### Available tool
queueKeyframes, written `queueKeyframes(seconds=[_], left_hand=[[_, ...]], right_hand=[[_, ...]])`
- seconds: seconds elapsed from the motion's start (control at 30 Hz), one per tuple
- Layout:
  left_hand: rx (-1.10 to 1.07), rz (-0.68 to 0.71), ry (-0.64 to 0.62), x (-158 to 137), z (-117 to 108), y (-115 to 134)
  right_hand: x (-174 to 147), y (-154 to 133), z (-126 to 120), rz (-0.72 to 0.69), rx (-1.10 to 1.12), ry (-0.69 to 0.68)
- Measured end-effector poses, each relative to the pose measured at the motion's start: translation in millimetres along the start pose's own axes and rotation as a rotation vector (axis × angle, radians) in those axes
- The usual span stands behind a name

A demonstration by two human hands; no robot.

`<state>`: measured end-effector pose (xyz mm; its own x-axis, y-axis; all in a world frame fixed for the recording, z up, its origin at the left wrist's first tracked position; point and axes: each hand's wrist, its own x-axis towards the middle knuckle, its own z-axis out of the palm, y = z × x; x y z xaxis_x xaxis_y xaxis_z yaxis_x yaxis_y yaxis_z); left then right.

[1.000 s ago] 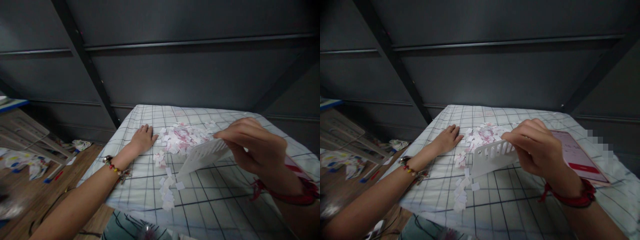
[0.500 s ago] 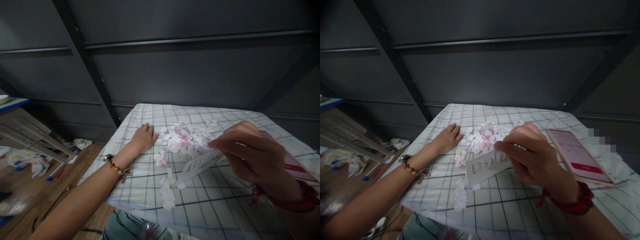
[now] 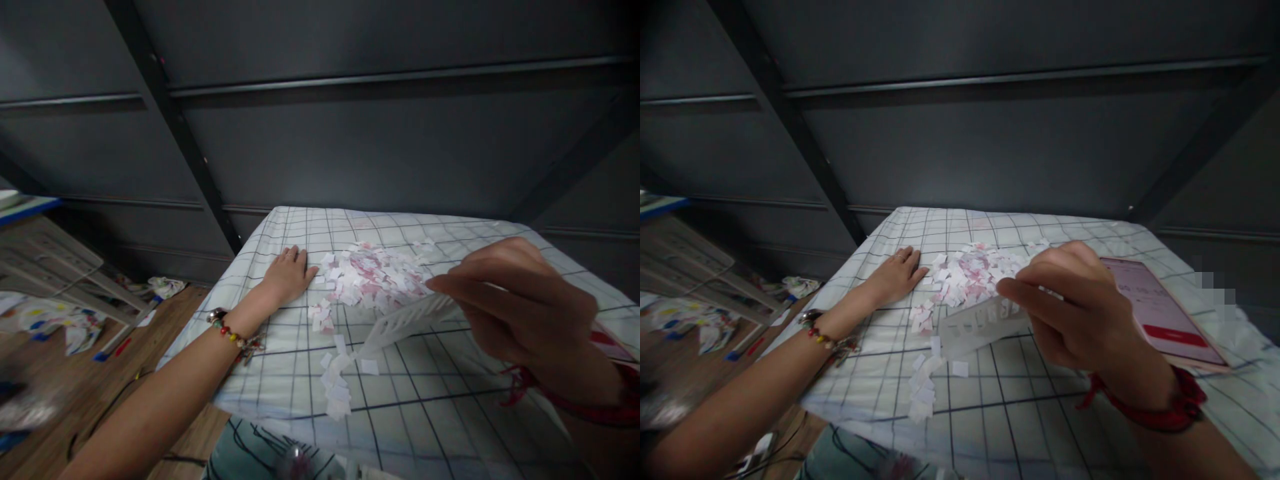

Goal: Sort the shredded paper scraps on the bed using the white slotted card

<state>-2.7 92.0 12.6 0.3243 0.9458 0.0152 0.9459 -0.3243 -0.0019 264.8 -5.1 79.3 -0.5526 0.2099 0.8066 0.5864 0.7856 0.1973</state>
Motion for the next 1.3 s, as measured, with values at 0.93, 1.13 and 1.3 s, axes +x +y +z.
queueKeyframes(seconds=[0.93, 1.13, 1.3], left_hand=[[0.000, 0.005, -0.013, -0.6, -1.2, 0.7], [-0.003, 0.002, -0.014, -0.2, 0.3, 0.2], [-0.012, 0.027, 0.019, 0.4, 2.9, -1.8]], right_hand=[[1.6, 11.6, -6.0, -0.040, -0.096, -0.073], [-0.2, 16.3, -11.4, -0.020, -0.181, -0.098], [2.9, 8.1, -10.8, 0.018, -0.113, -0.034]])
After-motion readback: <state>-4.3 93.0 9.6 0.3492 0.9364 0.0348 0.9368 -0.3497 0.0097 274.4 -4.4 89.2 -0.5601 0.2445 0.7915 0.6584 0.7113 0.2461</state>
